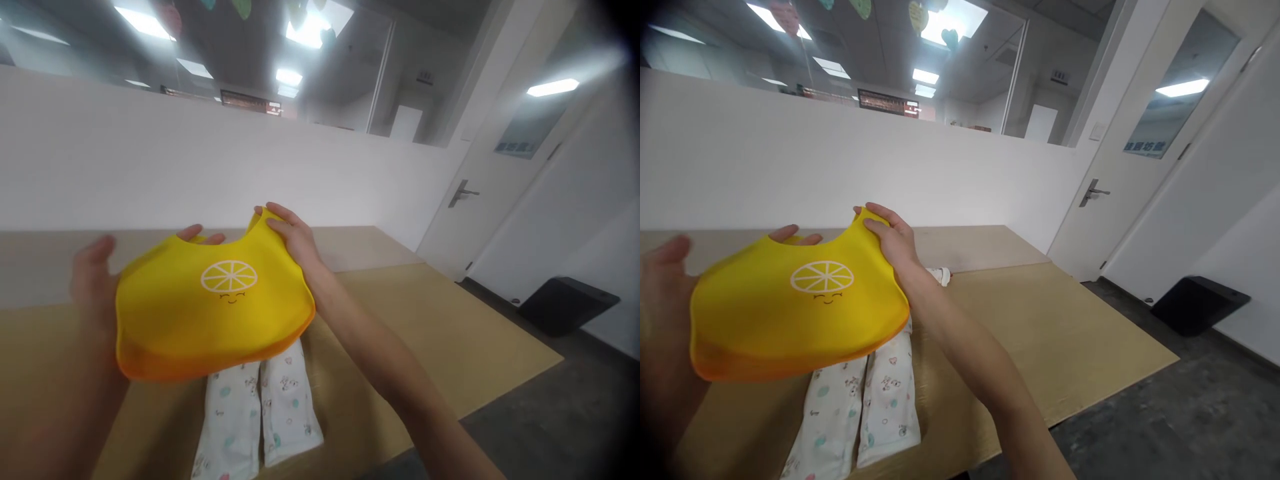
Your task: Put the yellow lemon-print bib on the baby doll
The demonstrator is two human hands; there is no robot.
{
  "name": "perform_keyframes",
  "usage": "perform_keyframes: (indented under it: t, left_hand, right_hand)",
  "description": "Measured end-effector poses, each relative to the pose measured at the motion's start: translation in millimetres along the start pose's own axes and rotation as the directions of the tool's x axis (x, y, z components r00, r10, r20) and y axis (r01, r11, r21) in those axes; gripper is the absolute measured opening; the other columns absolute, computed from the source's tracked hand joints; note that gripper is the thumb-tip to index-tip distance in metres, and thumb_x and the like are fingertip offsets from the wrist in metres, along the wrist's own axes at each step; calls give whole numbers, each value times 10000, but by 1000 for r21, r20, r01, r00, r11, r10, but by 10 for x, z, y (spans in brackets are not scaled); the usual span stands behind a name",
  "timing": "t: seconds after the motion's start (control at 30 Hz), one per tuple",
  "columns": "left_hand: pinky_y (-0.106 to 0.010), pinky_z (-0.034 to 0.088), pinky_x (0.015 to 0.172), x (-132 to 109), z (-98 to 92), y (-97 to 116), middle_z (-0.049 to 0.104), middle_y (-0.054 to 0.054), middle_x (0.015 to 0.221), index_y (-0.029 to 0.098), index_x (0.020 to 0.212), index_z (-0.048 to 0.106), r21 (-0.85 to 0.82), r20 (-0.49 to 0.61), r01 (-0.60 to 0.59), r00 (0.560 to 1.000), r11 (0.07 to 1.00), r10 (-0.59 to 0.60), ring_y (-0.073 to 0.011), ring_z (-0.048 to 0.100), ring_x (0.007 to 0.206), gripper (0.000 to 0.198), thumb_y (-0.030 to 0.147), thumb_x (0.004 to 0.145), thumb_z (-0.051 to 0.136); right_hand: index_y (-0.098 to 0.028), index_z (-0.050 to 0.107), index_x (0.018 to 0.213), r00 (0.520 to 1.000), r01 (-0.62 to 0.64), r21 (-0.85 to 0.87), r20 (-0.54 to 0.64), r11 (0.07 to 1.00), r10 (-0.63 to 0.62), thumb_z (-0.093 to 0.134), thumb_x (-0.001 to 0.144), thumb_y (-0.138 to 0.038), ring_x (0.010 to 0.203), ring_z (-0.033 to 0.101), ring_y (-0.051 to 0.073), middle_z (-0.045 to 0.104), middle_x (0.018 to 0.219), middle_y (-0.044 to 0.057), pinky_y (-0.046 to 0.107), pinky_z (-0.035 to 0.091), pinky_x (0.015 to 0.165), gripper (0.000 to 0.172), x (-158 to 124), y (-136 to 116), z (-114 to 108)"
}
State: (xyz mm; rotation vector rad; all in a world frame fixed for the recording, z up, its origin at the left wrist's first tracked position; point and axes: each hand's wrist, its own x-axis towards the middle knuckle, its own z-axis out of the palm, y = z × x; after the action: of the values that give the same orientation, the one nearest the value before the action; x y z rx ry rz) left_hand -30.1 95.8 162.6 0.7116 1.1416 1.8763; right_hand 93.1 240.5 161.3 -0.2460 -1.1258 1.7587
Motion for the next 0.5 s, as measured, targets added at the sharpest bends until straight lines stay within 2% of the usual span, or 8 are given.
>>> perform_keyframes:
  t: [0.1, 0.17, 0.27, 0.37, 0.5]
  left_hand:
    - [-426, 639, 726, 434, -149, -79, 677, -70, 1252, 235, 1258, 631, 62, 89, 11, 996, 998, -16, -344, 677, 1028, 582, 453, 718, 655]
    - [-365, 636, 669, 709, -257, -165, 717, -62, 1152, 253, 1239, 643, 133, 66, 72, 994, 988, -82, -279, 712, 901, 515, 353, 734, 669]
    - [-327, 616, 600, 1046, -360, -303, 734, -50, 1025, 287, 1267, 622, 169, 64, 172, 981, 971, -185, -232, 708, 778, 527, 333, 745, 676]
    - [-320, 607, 623, 1305, -417, -416, 717, -61, 1084, 280, 1284, 613, 190, 68, 197, 975, 962, -213, -227, 696, 805, 580, 336, 715, 715]
    - [-275, 577, 571, 1574, -495, -508, 730, -75, 1037, 242, 1271, 638, 285, -56, 220, 975, 933, -213, -184, 665, 702, 607, 341, 681, 735]
  right_hand:
    - [-224, 639, 1008, 999, 16, 65, -34, 998, -14, 640, 711, -138, 1046, 662, 212, 689, 1134, 20, 429, 508, 998, 309, 236, 147, -191]
    - [-213, 630, 999, 997, 44, 104, -61, 994, -38, 618, 690, -102, 1060, 663, 223, 678, 1149, 31, 432, 518, 987, 329, 366, 260, -336]
    - [-216, 620, 1039, 993, 69, 105, -99, 992, -58, 575, 680, -72, 1086, 657, 232, 653, 1209, 42, 444, 529, 971, 389, 518, 420, -529]
    - [-241, 601, 1135, 995, 26, 38, -93, 999, -23, 539, 692, -70, 1079, 661, 235, 679, 1154, 45, 476, 513, 982, 479, 646, 549, -663]
    - [-236, 588, 1201, 995, -5, -21, -104, 1000, 3, 468, 674, -42, 1128, 639, 218, 683, 1142, 46, 451, 498, 1004, 574, 832, 692, -745]
